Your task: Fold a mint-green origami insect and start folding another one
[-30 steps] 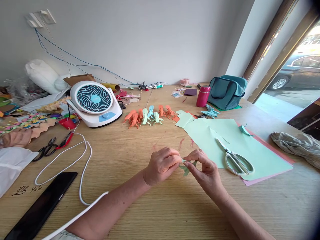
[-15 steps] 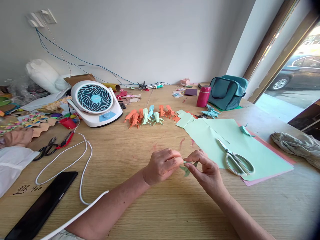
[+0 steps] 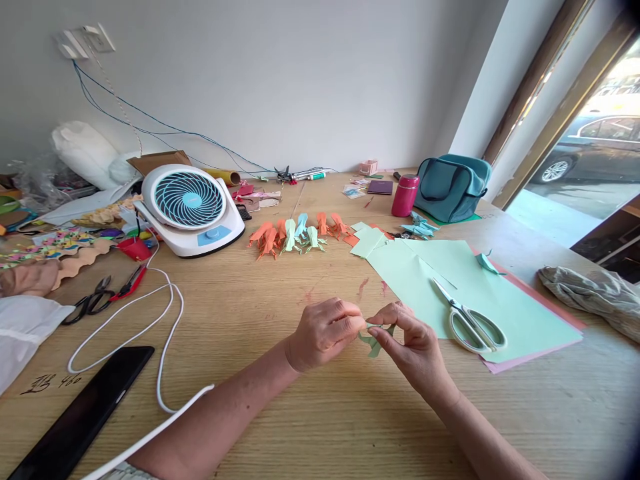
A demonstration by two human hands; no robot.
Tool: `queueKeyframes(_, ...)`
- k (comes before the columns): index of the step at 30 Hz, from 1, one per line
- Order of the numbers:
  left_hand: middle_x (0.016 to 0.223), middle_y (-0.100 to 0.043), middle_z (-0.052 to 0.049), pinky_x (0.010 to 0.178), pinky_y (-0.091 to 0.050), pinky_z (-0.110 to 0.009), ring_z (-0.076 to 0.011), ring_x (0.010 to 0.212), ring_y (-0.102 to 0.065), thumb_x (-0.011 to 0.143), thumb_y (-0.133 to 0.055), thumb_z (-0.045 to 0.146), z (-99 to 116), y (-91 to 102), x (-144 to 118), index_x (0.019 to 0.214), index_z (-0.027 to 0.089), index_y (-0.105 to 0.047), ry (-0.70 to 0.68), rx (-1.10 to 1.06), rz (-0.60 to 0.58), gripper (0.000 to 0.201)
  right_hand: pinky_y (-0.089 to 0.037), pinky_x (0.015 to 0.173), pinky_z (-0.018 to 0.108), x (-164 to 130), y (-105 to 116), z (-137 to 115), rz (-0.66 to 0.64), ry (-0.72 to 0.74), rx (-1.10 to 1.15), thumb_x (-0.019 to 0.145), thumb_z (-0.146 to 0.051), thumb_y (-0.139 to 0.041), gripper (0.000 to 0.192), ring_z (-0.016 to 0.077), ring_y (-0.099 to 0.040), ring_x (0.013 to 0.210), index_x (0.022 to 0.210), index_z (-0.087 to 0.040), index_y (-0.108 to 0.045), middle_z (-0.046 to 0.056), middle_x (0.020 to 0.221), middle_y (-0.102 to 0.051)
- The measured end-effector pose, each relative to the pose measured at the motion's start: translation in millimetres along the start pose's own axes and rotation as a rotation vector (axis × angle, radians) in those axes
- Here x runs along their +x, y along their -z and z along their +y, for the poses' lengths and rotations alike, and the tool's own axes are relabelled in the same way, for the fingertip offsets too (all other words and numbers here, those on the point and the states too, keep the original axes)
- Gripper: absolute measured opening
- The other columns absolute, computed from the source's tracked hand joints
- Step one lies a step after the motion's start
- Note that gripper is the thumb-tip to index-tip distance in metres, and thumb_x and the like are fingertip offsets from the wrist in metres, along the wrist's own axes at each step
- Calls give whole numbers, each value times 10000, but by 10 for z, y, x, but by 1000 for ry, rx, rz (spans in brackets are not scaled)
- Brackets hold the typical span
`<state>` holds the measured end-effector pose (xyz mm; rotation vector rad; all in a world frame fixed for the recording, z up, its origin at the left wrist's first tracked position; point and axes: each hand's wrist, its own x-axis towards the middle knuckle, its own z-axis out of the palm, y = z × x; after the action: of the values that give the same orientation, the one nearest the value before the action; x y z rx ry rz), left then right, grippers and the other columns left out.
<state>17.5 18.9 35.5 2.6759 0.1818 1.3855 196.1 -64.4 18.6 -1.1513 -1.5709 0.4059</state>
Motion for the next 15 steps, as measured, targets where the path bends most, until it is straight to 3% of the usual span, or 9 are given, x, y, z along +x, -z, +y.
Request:
queueKeyframes(4, 811, -624, -27, 642, -502, -214, -116, 712, -602, 873, -557, 47, 78, -66, 10, 941, 200, -586, 197, -163, 54, 170, -380, 789, 374, 0, -5, 1, 21, 0, -5, 904, -238, -660, 56, 179, -568, 728, 849, -245, -671, -15, 753, -653)
queueKeyframes(6, 810, -617, -28, 637, -503, -208, -114, 714, -601, 870, -548, 35, 95, -83, 8, 940, 199, -583, 231, -217, 53, 182, -380, 788, 374, 7, -11, 0, 25, 2, -1, 904, -236, -659, 62, 179, -572, 728, 843, -244, -669, -15, 755, -656)
queueKeyframes(15, 903, -670, -50, 711, -528, -227, -123, 782, -651, 891, -559, 58, 26, -30, -9, 970, 207, -606, 98, -155, 1, 175, -377, 805, 384, 15, -3, -12, 24, 10, 4, 909, -239, -655, 57, 181, -574, 741, 861, -258, -678, -16, 770, -664)
